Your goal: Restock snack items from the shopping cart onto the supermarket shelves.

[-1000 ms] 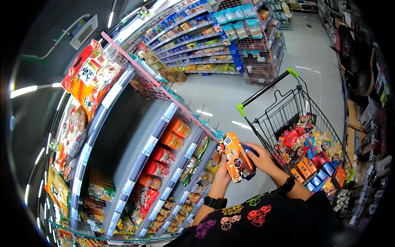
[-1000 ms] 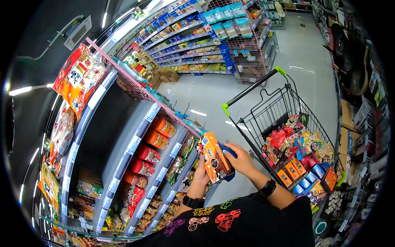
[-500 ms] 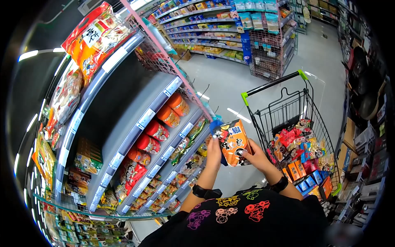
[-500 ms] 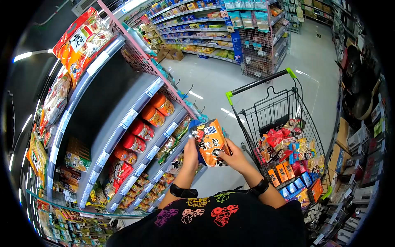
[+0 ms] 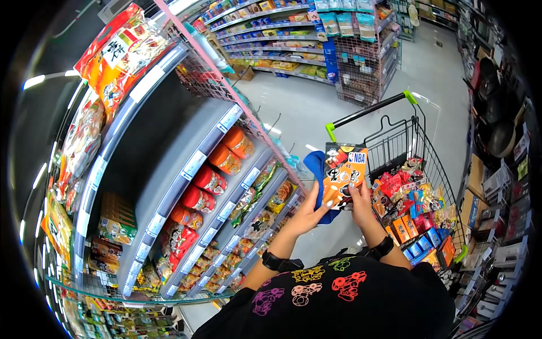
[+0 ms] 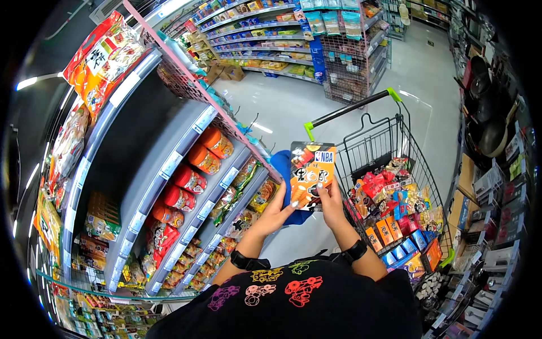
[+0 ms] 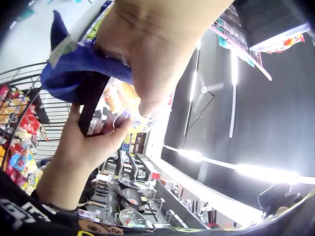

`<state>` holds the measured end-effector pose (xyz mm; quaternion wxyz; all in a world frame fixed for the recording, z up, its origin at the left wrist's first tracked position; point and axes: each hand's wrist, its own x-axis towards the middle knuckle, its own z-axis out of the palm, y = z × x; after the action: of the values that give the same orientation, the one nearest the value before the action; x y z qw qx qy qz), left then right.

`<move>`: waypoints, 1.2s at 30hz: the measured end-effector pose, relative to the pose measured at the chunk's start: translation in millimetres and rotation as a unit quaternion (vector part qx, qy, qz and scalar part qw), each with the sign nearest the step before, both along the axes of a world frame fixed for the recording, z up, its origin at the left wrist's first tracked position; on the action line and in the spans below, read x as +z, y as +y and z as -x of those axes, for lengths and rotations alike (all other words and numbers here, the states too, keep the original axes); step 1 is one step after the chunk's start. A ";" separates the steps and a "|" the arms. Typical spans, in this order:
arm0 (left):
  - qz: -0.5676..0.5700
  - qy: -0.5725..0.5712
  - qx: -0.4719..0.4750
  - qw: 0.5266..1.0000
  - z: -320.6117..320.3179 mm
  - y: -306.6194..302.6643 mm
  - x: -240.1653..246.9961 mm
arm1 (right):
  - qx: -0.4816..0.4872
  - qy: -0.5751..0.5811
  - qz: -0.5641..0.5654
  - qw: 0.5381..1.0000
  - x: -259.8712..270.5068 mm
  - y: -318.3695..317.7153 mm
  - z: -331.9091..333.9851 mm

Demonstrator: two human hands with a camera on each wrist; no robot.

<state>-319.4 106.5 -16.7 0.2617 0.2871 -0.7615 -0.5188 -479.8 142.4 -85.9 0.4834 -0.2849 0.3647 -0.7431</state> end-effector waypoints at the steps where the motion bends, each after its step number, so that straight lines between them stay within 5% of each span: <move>1: 0.003 0.003 -0.015 1.000 -0.2 -1.3 -4.8 | -0.009 -0.016 0.008 1.000 0.4 -1.7 2.2; 6: -0.111 0.073 -0.032 0.991 1.5 -4.8 -23.2 | -0.013 -0.024 0.015 1.000 0.5 0.0 9.6; 9: -0.460 0.300 -0.002 0.835 3.3 -2.3 -33.7 | 0.015 0.096 0.083 0.992 1.3 2.7 17.8; 12: -0.504 0.331 -0.080 0.794 1.5 -5.6 -44.7 | 0.002 0.281 0.161 0.946 19.4 0.2 24.3; 16: -0.556 0.358 -0.100 0.743 2.5 1.6 -52.3 | 0.047 0.262 0.156 0.951 34.1 4.3 17.1; 28: -0.513 0.320 -0.046 0.795 0.4 4.2 -39.7 | -0.020 0.376 0.176 0.910 35.3 -1.7 15.1; 36: -0.475 0.294 -0.024 0.829 -10.1 -3.1 -58.4 | -0.061 0.345 0.127 0.928 15.9 -3.2 16.9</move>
<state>-309.3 103.3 -75.0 0.2915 0.1918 -0.3148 -0.8827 -496.7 139.1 -70.0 0.2412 -0.5602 0.4278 -0.6671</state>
